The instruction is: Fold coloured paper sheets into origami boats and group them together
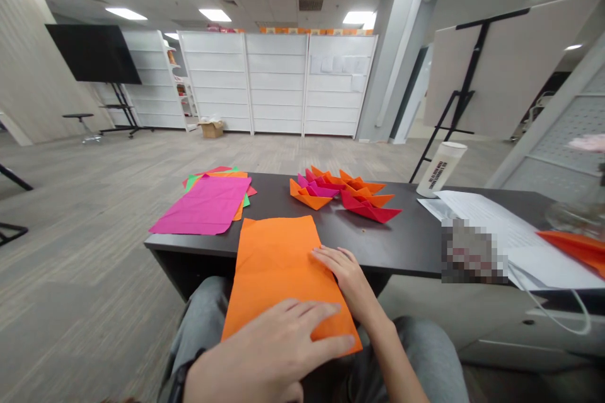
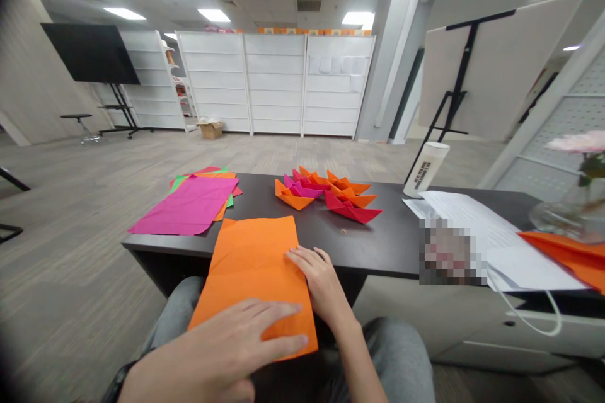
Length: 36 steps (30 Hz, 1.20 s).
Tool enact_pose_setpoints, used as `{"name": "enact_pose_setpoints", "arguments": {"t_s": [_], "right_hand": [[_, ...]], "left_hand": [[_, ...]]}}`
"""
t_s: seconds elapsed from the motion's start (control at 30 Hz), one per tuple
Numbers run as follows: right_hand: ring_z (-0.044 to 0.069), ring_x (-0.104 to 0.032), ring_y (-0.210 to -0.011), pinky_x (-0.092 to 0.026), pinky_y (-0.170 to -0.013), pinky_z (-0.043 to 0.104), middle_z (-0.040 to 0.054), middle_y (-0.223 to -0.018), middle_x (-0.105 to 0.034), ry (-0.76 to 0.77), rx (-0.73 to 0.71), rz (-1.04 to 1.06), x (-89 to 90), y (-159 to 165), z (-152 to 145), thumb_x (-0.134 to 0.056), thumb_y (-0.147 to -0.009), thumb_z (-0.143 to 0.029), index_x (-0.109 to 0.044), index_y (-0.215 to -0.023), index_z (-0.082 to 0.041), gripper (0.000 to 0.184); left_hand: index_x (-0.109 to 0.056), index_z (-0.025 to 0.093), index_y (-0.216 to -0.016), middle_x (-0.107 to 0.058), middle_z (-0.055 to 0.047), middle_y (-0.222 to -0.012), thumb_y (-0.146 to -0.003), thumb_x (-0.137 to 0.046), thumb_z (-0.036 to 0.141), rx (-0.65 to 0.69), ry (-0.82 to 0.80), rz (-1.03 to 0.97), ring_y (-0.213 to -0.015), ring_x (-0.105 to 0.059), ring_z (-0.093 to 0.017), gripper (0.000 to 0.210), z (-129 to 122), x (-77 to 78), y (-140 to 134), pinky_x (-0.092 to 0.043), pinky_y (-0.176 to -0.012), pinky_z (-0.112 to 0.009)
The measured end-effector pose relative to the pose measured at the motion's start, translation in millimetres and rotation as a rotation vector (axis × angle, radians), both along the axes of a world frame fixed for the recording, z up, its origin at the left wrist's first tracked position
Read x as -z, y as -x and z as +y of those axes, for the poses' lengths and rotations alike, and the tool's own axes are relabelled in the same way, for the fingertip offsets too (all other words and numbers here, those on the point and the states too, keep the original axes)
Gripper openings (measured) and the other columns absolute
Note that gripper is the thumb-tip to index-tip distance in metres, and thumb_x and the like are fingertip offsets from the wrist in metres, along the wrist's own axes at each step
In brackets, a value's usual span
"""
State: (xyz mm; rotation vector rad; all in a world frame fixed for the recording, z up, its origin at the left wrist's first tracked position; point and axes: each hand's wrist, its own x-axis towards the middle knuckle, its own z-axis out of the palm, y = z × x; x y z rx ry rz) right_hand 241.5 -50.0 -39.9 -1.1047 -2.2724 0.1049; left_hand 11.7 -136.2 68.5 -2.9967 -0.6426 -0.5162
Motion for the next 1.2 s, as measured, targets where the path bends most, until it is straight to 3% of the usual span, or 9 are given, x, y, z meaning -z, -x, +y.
{"name": "enact_pose_setpoints", "arguments": {"t_s": [0.1,0.17,0.23,0.3,0.4,0.5,0.67,0.9,1.2], "right_hand": [[0.023,-0.055,-0.132,-0.033,-0.113,0.052,0.0068,-0.139,-0.063,-0.023,0.055,-0.012,4.8,3,0,-0.040,-0.086,0.004,-0.061,-0.132,-0.028,0.060],[0.023,-0.056,-0.131,-0.032,-0.113,0.052,0.0069,-0.139,-0.063,-0.035,0.100,-0.001,8.0,5,0,-0.040,-0.087,0.004,-0.062,-0.130,-0.027,0.058],[0.023,-0.056,-0.130,-0.033,-0.112,0.051,0.0067,-0.139,-0.063,-0.039,0.131,0.013,10.6,6,0,-0.042,-0.091,0.000,-0.062,-0.131,-0.028,0.053],[0.022,-0.056,-0.130,-0.034,-0.111,0.048,0.0058,-0.138,-0.064,-0.047,0.151,0.029,12.6,7,-1,-0.043,-0.095,-0.004,-0.062,-0.130,-0.029,0.047],[0.022,-0.056,-0.129,-0.035,-0.107,0.044,0.0053,-0.136,-0.065,-0.073,0.170,0.056,13.9,10,-2,-0.046,-0.096,-0.009,-0.061,-0.130,-0.028,0.042],[0.024,-0.057,-0.127,-0.036,-0.103,0.043,0.0079,-0.135,-0.065,-0.091,0.168,0.070,12.7,13,-2,-0.053,-0.092,-0.013,-0.062,-0.130,-0.027,0.041],[0.026,-0.058,-0.123,-0.036,-0.100,0.042,0.0085,-0.132,-0.067,-0.094,0.181,0.083,11.8,13,-1,-0.056,-0.090,-0.019,-0.064,-0.126,-0.026,0.038],[0.024,-0.061,-0.122,-0.040,-0.097,0.039,0.0042,-0.129,-0.069,-0.110,0.197,0.079,30.5,4,9,-0.055,-0.091,-0.018,-0.067,-0.123,-0.031,0.037],[0.024,-0.064,-0.118,-0.042,-0.100,0.042,0.0060,-0.121,-0.072,-0.062,0.245,0.248,21.4,14,5,-0.046,-0.095,-0.021,-0.071,-0.111,-0.026,0.030]], "left_hand": [[-0.051,0.027,-0.142,-0.065,-0.008,-0.138,-0.084,-0.073,0.048,-0.043,0.062,-0.108,-0.118,-0.067,-0.024,0.066,10,-23.6,40,-0.060,-0.093,-0.034],[-0.057,0.026,-0.137,-0.068,-0.010,-0.133,-0.086,-0.070,0.047,-0.140,0.027,-0.297,-0.119,-0.067,-0.026,0.057,24,-21.6,71,-0.058,-0.096,-0.036],[-0.067,0.026,-0.123,-0.075,-0.007,-0.120,-0.093,-0.059,0.028,-0.333,0.027,-0.521,-0.110,-0.072,-0.023,0.031,41,0.6,97,-0.059,-0.094,-0.034],[-0.072,0.025,-0.108,-0.078,-0.004,-0.109,-0.089,-0.047,0.013,-0.491,0.021,-0.614,-0.103,-0.074,-0.021,0.033,60,37.7,113,-0.060,-0.092,-0.032],[-0.073,0.026,-0.113,-0.076,-0.001,-0.118,-0.073,-0.041,0.003,-0.461,0.035,-0.464,-0.114,-0.070,-0.022,0.057,83,93.9,122,-0.054,-0.103,-0.036],[-0.068,0.030,-0.127,-0.066,-0.001,-0.137,-0.070,-0.043,0.002,-0.420,0.063,-0.338,-0.129,-0.060,-0.024,0.068,98,122.9,123,-0.050,-0.109,-0.043],[-0.068,0.028,-0.126,-0.068,-0.005,-0.135,-0.069,-0.056,0.007,-0.440,0.077,-0.326,-0.131,-0.058,-0.030,0.062,108,127.1,125,-0.051,-0.107,-0.048],[-0.065,0.027,-0.130,-0.064,-0.009,-0.139,-0.084,-0.062,0.030,-0.539,0.277,-0.492,-0.127,-0.061,-0.029,0.046,103,131.0,133,-0.051,-0.105,-0.044],[-0.076,0.022,-0.092,-0.079,-0.008,-0.099,-0.085,-0.062,0.041,-0.585,0.244,-0.755,-0.099,-0.072,-0.028,0.024,105,121.9,109,-0.056,-0.093,-0.042]]}}
